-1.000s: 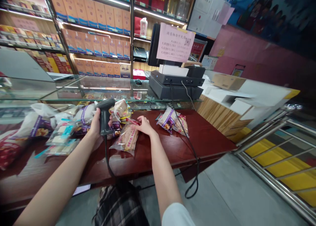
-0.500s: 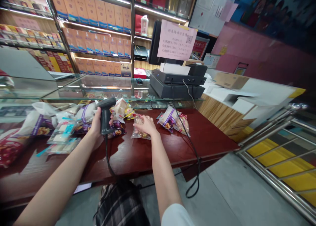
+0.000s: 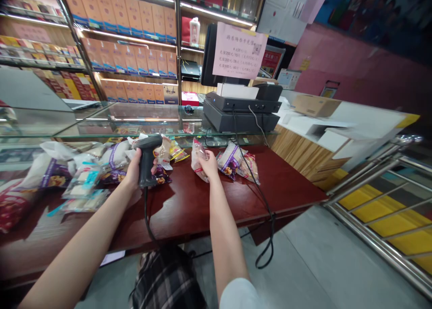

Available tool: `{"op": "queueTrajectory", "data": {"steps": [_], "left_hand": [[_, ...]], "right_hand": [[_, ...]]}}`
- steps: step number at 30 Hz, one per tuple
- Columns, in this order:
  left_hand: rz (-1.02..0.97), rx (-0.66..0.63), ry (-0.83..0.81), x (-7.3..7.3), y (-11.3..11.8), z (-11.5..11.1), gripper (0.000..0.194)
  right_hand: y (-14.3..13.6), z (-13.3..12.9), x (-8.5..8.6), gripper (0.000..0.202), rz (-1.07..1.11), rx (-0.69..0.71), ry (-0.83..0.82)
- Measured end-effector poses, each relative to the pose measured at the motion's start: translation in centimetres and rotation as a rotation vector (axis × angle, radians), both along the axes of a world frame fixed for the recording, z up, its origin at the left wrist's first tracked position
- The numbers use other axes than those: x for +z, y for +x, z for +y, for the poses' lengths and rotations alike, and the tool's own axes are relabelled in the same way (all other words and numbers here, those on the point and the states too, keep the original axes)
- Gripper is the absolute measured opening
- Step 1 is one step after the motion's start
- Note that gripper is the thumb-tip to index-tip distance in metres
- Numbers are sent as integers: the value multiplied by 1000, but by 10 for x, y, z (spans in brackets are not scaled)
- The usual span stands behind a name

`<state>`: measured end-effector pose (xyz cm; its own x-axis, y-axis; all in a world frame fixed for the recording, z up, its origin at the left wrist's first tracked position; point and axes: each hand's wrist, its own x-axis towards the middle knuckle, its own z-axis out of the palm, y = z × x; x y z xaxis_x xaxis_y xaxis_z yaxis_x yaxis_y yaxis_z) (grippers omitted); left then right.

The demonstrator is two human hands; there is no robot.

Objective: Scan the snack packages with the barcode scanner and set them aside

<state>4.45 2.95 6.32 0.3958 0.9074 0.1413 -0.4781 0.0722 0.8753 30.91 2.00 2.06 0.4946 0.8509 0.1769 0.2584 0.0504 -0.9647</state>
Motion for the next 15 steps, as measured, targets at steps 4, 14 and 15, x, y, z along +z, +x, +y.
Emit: {"op": "queueTrajectory", "data": {"steps": [4,14,15], "left_hand": [[2,-42,29,-3,4,-2,61],[41,-223,13,-1,13,-17,63],[41,-227,13,-1,13,-18,62]], "right_hand": [[-2,3,10,34,617,94,214],[-11,-2,19,24,948,314,127],[-10,-2,19,24,957,309,140]]}}
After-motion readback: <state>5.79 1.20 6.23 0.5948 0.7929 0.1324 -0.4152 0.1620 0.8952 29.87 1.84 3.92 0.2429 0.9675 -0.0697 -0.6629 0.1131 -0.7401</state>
